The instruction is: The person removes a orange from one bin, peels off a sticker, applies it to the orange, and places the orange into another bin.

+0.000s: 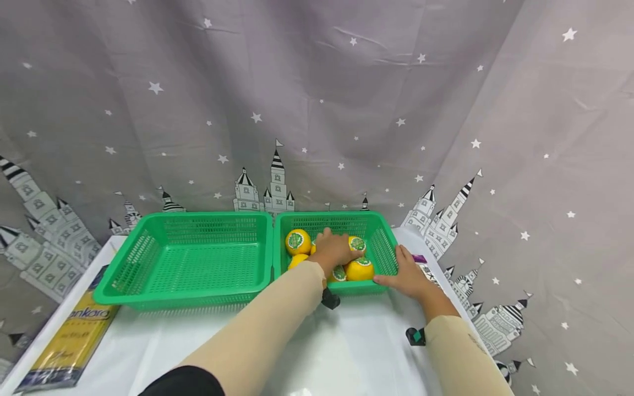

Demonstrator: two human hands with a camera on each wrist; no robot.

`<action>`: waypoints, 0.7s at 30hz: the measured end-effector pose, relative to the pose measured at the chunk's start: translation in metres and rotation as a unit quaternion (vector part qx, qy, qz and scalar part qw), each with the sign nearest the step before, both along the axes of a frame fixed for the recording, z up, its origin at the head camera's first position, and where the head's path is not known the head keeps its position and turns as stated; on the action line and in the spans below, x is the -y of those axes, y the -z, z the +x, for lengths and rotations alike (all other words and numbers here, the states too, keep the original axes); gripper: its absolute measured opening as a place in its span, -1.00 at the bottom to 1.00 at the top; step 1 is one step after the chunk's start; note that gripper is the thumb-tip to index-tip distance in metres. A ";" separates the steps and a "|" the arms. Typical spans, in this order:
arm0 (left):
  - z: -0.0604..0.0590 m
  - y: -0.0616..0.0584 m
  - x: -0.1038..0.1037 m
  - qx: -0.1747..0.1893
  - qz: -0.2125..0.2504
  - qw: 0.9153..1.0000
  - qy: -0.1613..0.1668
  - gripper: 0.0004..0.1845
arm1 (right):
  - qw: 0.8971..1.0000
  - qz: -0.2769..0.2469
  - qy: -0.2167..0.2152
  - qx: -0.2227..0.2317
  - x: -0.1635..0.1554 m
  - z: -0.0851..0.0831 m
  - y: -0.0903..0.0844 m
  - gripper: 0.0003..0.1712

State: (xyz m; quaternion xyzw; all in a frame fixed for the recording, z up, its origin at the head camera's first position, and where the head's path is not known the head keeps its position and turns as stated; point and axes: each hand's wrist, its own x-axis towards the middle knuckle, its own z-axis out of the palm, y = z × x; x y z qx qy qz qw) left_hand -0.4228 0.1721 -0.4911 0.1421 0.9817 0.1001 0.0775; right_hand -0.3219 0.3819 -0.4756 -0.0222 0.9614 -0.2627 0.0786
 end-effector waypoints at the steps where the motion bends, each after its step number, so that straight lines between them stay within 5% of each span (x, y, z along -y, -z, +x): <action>1: 0.001 0.001 0.002 0.003 0.005 1.000 0.011 -0.04 | 1.000 0.002 0.002 0.000 0.000 0.001 0.000 0.44; 6: 0.003 -0.014 0.035 -0.030 0.070 0.995 0.061 -0.14 | 1.000 0.001 -0.014 -0.009 0.009 -0.014 0.002 0.43; 12: 0.019 -0.049 0.133 -0.107 0.081 0.989 0.062 -0.30 | 0.999 0.012 -0.038 -0.008 0.013 -0.048 0.003 0.42; 16: 0.030 -0.056 0.203 -0.137 0.074 0.987 0.049 -0.30 | 0.999 0.046 -0.020 -0.003 -0.004 -0.050 -0.007 0.40; 21: 0.045 -0.054 0.269 -0.147 0.050 0.987 0.031 -0.30 | 0.991 0.120 -0.012 -0.064 -0.018 -0.044 -0.025 0.34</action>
